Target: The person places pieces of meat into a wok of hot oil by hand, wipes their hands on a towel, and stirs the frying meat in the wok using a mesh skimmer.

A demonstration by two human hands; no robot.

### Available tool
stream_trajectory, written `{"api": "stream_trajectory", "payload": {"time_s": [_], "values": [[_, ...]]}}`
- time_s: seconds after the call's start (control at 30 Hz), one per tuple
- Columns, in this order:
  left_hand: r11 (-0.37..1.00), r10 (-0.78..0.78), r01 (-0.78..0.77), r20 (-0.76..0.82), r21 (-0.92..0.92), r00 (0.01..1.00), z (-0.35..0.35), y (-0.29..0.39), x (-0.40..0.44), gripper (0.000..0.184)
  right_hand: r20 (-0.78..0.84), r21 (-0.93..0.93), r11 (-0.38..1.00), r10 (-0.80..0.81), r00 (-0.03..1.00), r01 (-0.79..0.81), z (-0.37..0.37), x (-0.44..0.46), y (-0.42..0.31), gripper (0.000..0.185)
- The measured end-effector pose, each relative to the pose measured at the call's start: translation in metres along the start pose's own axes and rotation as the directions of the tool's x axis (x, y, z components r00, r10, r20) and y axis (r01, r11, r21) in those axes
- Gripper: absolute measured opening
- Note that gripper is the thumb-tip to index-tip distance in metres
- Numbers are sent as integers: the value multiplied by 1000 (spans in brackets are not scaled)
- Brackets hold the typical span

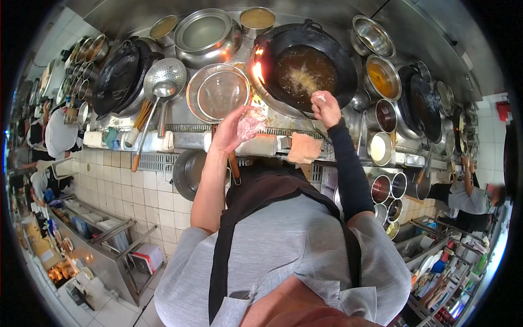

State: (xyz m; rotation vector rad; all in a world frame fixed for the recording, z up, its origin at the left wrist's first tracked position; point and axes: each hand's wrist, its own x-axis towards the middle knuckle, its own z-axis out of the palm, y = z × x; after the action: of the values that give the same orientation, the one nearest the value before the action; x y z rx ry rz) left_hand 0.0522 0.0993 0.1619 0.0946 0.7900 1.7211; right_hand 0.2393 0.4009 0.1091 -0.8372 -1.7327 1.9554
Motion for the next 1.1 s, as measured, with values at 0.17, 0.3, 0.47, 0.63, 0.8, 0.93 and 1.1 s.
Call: {"api": "stream_trajectory", "payload": {"time_s": [0.17,0.3,0.47,0.63,0.8,0.93,1.1], "values": [[1000,15,-14,68,-14,998,24,4,-8,45,-23,-885,441,-359,933,148,-34,20,26,33],[982,39,-50,65,184,997,7,-4,-1,38,111,-961,232,-179,978,151,-71,31,39,47],[971,44,-29,-60,236,997,10,-17,4,28,194,-902,287,-395,898,321,-15,-1,7,45],[868,88,-65,-24,493,996,11,-30,17,26,380,-69,996,76,922,-53,109,-59,-24,42],[648,96,-24,-50,762,994,29,-20,10,29,419,-127,986,148,896,-104,114,-55,-12,27],[823,58,-62,26,565,998,22,-16,8,31,371,-19,988,146,917,-150,107,-58,-22,19],[935,112,-134,84,330,990,20,-13,6,30,422,377,861,168,891,-341,108,-63,-37,18]]}}
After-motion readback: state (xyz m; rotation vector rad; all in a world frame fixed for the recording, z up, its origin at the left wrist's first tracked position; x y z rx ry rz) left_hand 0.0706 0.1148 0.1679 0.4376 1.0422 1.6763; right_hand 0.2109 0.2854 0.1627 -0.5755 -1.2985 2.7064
